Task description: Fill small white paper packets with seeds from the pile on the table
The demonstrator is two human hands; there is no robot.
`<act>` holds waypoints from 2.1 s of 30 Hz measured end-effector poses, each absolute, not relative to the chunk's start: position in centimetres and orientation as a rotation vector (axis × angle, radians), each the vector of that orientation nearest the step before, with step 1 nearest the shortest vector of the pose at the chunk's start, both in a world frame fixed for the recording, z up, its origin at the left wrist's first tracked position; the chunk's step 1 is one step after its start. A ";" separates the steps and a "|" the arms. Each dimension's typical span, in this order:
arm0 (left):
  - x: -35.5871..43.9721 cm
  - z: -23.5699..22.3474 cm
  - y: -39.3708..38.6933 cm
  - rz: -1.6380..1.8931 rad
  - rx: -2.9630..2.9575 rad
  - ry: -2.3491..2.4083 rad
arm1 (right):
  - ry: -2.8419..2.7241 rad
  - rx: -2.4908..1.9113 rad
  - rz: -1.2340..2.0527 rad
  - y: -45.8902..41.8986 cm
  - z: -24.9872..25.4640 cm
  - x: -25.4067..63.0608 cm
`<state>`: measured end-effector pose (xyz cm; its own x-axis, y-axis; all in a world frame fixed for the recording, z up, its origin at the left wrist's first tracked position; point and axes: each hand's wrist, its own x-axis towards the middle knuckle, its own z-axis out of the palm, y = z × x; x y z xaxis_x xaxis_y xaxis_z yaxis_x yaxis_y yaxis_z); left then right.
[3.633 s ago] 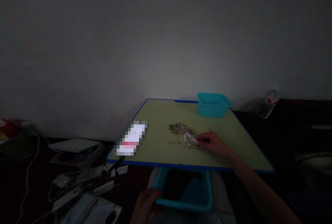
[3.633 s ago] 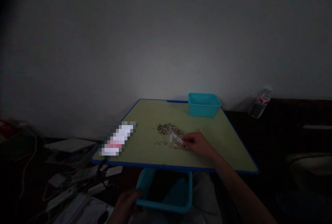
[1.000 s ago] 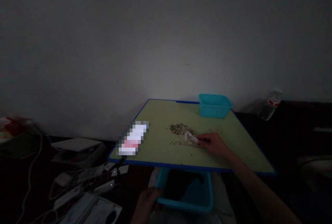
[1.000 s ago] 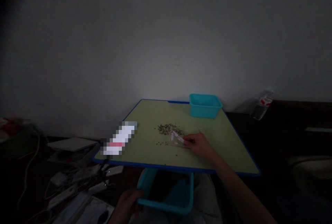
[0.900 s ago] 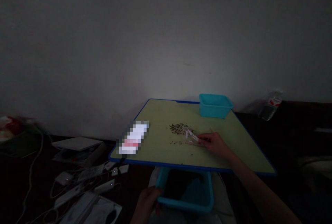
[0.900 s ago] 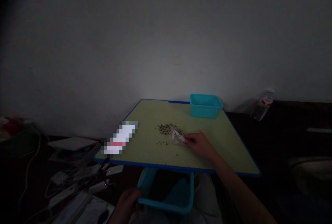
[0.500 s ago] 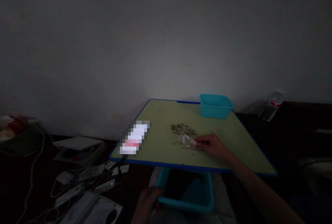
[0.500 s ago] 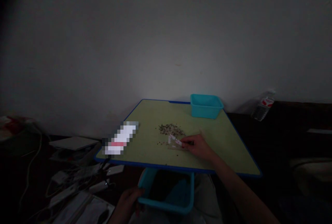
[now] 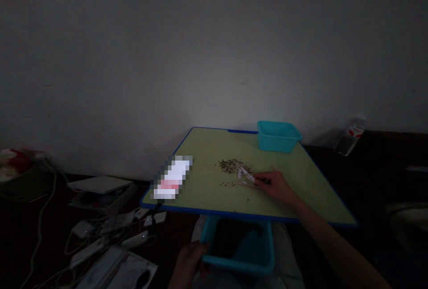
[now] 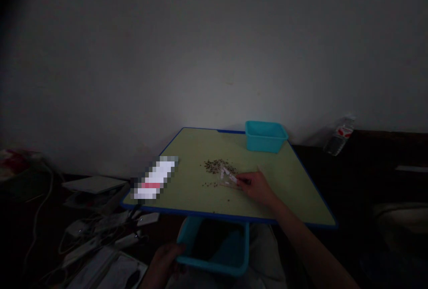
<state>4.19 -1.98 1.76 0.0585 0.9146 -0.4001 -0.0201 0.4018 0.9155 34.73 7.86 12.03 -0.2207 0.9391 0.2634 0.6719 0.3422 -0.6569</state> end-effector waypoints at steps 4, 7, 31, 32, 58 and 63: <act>4.1 1.7 -2.0 0.899 0.893 1.335 | -1.971 -1.407 0.520 7.8 12.1 34.6; 4.1 1.2 -2.0 0.912 0.890 1.330 | -1.961 -1.401 0.510 7.7 12.2 34.6; 4.2 1.4 -2.2 0.902 0.944 1.321 | -1.994 -1.407 0.476 7.8 11.8 34.3; 4.1 1.2 -2.2 0.904 0.953 1.318 | -2.008 -1.398 0.461 7.8 11.8 34.2; 4.0 0.2 -1.9 0.907 0.920 1.301 | -2.036 -1.411 0.237 8.8 11.7 34.0; 3.8 -0.5 -1.8 0.916 0.942 1.286 | -2.043 -1.397 0.218 9.0 11.5 33.7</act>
